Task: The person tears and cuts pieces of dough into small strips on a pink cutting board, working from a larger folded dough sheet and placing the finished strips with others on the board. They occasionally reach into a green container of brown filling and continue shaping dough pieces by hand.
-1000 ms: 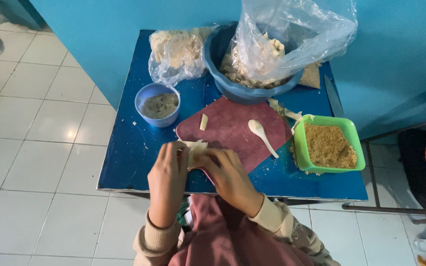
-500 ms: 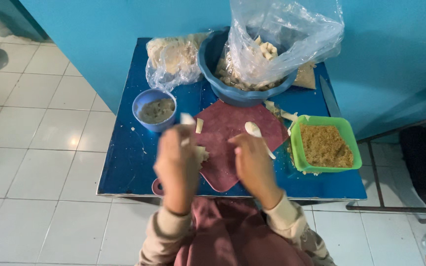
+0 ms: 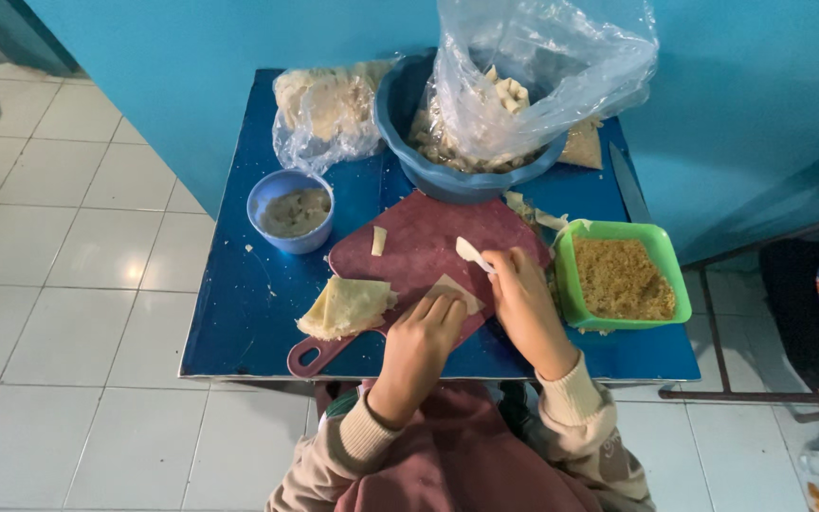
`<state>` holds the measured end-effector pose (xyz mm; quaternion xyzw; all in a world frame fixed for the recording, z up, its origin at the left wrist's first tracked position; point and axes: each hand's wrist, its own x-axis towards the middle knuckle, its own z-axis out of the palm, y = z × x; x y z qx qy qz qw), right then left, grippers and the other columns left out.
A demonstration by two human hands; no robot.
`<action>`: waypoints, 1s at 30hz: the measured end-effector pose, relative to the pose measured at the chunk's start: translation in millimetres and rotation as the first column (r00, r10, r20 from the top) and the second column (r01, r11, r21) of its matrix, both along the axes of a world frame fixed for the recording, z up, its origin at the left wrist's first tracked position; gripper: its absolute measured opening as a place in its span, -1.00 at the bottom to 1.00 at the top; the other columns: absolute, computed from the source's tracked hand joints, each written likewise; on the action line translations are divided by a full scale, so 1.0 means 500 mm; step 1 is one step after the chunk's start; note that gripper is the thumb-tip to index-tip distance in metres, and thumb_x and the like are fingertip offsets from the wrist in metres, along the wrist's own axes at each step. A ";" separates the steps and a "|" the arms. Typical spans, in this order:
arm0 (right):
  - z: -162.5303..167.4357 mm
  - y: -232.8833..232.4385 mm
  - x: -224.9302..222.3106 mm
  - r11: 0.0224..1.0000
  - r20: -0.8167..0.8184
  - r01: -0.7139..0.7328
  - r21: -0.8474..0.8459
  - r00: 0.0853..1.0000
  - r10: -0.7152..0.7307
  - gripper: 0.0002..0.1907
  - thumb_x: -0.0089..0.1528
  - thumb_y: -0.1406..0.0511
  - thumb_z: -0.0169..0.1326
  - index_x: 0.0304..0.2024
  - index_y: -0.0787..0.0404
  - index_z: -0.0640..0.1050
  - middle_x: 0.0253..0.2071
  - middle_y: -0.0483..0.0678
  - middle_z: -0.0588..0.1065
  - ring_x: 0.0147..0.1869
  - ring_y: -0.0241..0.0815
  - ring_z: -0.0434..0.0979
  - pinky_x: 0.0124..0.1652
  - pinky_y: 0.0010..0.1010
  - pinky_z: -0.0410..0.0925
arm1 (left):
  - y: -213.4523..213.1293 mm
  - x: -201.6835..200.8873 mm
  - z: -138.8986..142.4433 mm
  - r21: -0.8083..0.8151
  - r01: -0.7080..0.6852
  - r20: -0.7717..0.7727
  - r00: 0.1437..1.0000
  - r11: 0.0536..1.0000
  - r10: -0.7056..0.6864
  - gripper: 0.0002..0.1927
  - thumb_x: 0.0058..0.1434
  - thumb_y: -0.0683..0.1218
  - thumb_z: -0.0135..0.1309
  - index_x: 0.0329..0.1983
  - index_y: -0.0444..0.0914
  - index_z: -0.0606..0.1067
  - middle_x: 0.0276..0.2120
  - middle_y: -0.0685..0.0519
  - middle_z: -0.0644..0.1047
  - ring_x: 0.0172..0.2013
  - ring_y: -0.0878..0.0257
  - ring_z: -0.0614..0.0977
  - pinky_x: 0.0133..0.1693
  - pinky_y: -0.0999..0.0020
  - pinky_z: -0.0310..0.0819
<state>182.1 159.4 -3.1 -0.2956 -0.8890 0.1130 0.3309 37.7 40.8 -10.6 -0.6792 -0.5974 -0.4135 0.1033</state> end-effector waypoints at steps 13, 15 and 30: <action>0.061 -0.044 0.018 0.990 0.195 -0.139 -0.002 0.971 0.137 -0.42 0.03 0.56 0.10 0.08 0.05 0.61 -0.16 0.02 0.42 -0.12 0.05 0.53 -0.15 -0.20 0.41 | -0.020 0.012 -0.013 -0.020 0.030 0.090 0.996 0.999 -0.028 -0.75 0.13 -0.24 0.07 -0.11 -0.31 0.55 -0.09 0.02 0.57 -0.05 0.12 0.65 -0.07 0.30 0.57; 0.058 -0.045 0.013 0.982 0.192 -0.179 0.060 0.968 0.164 -0.46 0.03 0.53 0.11 0.06 0.07 0.62 -0.17 0.00 0.42 -0.10 0.02 0.52 -0.12 -0.21 0.39 | -0.024 0.012 -0.014 -0.019 0.039 0.103 0.994 0.999 -0.037 -0.75 0.13 -0.25 0.07 -0.10 -0.32 0.55 -0.09 0.01 0.57 -0.05 0.12 0.66 -0.06 0.30 0.58; 0.047 -0.027 0.005 0.978 0.176 -0.124 0.170 0.980 0.093 -0.49 0.05 0.49 0.12 0.05 0.05 0.63 -0.16 0.00 0.41 -0.12 0.02 0.50 -0.14 -0.23 0.37 | -0.036 0.003 0.010 -0.029 0.066 0.060 0.996 0.997 -0.064 -0.73 0.08 -0.23 0.06 -0.12 -0.31 0.54 -0.10 0.00 0.56 -0.02 0.10 0.60 -0.02 0.27 0.53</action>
